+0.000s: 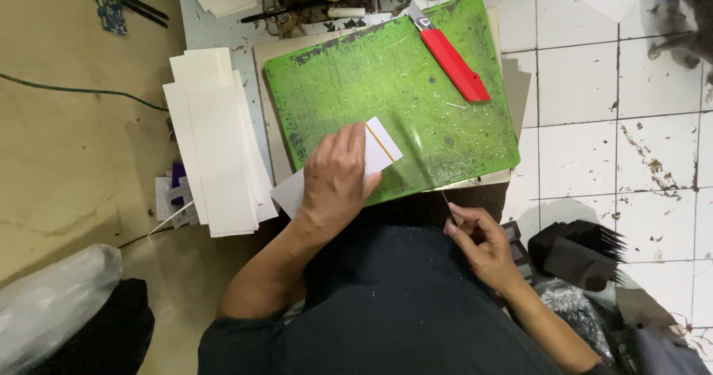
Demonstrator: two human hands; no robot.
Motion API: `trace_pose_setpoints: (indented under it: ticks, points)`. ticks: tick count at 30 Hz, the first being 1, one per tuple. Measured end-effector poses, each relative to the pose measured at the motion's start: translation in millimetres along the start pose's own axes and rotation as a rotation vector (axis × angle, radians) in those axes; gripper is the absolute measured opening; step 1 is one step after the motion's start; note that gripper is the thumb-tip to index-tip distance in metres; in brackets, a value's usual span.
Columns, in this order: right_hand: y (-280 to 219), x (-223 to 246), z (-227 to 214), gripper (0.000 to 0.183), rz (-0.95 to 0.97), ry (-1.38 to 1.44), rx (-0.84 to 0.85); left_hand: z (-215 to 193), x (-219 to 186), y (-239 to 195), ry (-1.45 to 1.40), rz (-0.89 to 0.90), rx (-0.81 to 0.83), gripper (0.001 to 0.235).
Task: Cutting strips of white material using a utility knife and a metal ruler on a cutting mat
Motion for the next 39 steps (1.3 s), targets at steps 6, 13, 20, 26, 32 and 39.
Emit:
trace_pose_setpoints:
  ticks: [6, 13, 20, 26, 32, 39]
  points:
    - [-2, -6, -1, 0.038, 0.064, -0.005, -0.012, 6, 3, 0, 0.0, -0.008, -0.005, 0.088]
    - [-8, -14, -1, 0.037, 0.119, -0.013, 0.022, 14, 6, 0, -0.033, -0.002, 0.005, 0.088]
    - [-13, -32, -1, 0.036, 0.097, 0.008, 0.064, 16, 8, 0, -0.022, -0.019, 0.021, 0.089]
    - [-12, -27, 4, 0.035, 0.085, 0.028, 0.079, 21, 10, -1, -0.014, -0.021, 0.025, 0.087]
    - [-11, -36, -4, 0.037, 0.104, 0.073, 0.03, 22, 13, 1, -0.015, -0.037, 0.049, 0.087]
    - [-7, -21, 6, 0.037, 0.13, 0.047, 0.062, 28, 15, 1, -0.008, -0.045, 0.058, 0.086]
Point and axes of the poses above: each hand's wrist, its own y-axis towards the middle knuckle, its own z-axis out of the palm, x = y × z, the point moved 3 cm from there along y, towards the middle knuckle, and after that the axes turned 4 degrees about -z, right-handed, at the moved point
